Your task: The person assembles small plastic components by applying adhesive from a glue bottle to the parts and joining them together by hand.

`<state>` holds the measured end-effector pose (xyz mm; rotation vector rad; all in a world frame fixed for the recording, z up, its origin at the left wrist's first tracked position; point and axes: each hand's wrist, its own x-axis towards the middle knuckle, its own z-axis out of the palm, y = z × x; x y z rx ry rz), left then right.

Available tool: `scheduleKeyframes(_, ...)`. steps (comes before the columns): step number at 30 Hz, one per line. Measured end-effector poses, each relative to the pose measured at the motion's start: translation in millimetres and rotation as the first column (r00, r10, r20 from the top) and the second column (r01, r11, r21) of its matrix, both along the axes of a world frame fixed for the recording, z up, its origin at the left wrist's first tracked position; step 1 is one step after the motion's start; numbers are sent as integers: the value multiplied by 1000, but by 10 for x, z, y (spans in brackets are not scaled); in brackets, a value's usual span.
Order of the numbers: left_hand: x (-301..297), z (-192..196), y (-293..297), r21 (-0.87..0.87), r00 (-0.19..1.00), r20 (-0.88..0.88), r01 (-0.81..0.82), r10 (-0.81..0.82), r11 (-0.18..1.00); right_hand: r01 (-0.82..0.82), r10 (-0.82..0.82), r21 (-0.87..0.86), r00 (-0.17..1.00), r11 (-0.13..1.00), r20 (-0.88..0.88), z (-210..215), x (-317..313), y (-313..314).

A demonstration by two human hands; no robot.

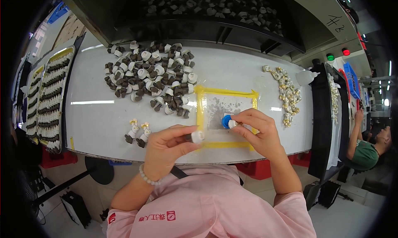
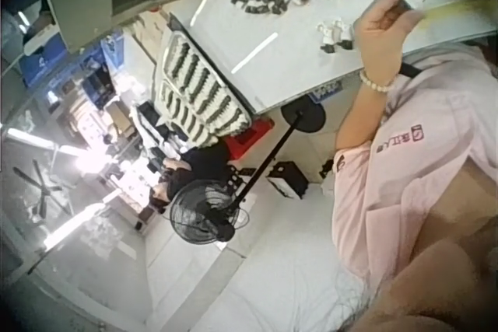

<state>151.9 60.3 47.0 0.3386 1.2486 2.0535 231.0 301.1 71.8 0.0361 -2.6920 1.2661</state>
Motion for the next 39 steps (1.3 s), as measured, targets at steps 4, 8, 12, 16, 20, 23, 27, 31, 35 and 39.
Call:
scheduleKeyframes(4,124,-93,166,16,989,144,18,-20,1000,10,-6,-223,1000,975,15,-3,39,-51)
scheduleKeyframes(8,160,-193,219,19,982,187,11,-14,1000,-5,21,-276,998,961,53,62,39,-114)
scheduleKeyframes(12,173,-243,204,0,989,149,4,-3,1000,-62,75,-298,997,952,29,69,5,-179)
scheduleKeyframes(16,206,-246,220,-12,990,141,-21,22,1000,-62,83,-294,995,954,59,45,17,-197)
scheduleKeyframes(20,232,-282,205,-23,996,79,-26,28,999,-67,94,-307,993,949,72,14,24,-210)
scheduleKeyframes(23,250,-328,189,2,998,53,-43,42,999,-74,94,-325,995,943,46,-9,20,-229)
scheduleKeyframes(27,220,-229,168,-75,997,77,17,-11,997,-100,137,-318,986,943,94,25,37,-183)
scheduleKeyframes(31,96,23,-96,-119,965,-223,-170,140,978,-50,63,-177,996,983,66,126,26,137)
scheduleKeyframes(35,-225,-51,-697,-186,806,-456,-502,378,845,335,-297,329,941,883,-163,125,-98,813)
scheduleKeyframes(39,-309,-128,-1106,-312,526,-771,-803,359,507,347,-268,555,938,756,-221,76,-352,1135)
